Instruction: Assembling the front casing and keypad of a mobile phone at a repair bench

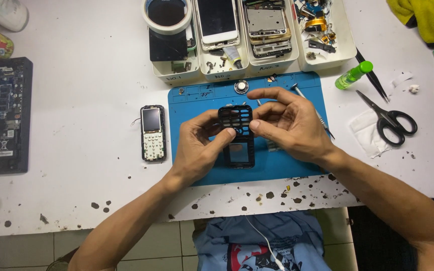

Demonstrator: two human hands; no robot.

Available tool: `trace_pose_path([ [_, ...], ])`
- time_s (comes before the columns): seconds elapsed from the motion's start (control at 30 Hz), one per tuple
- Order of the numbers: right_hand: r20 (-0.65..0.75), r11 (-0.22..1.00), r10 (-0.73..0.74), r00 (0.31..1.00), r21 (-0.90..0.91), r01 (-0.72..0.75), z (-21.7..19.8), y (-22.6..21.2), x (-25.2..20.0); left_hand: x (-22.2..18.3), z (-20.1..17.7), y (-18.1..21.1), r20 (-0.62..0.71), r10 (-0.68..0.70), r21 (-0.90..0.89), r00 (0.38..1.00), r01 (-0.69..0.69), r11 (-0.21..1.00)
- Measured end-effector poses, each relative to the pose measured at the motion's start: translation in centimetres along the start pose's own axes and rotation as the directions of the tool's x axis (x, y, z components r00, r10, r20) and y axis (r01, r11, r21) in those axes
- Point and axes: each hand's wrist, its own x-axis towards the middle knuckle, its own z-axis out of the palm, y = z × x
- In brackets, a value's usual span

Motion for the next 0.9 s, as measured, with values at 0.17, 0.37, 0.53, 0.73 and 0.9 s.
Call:
trace_pose_path([
  [0.17,-0.008,1.0,-0.026,1.0,0.004,0.026,0.4,0.9,-0.1,-0.1,0.2,-0.6,-0.011,0.04,0.053,0.999,-0.04,0.998],
  [0.37,-0.01,0.997,-0.072,0.997,-0.002,0.072,0.4,1.5,-0.3,-0.6,0.3,-1.0,-0.001,0.068,0.097,0.998,-0.068,0.993],
  [0.53,-0.02,0.993,-0.104,0.994,0.054,0.105,0.8,1.8,-0.4,-0.7,0.6,-1.5,-0.015,0.101,0.096,0.995,-0.099,0.99],
  [0.73,-0.042,0.988,-0.142,0.989,0.051,0.144,1.0,2.4,-0.6,-0.9,0.8,-1.6,-0.025,0.114,0.113,0.993,-0.111,0.987],
  [0.9,-0.009,0.978,-0.209,0.978,-0.025,0.209,0.7,0.0,-0.4,-0.4,0.3,-0.9,-0.017,0.182,0.135,0.983,-0.179,0.975],
])
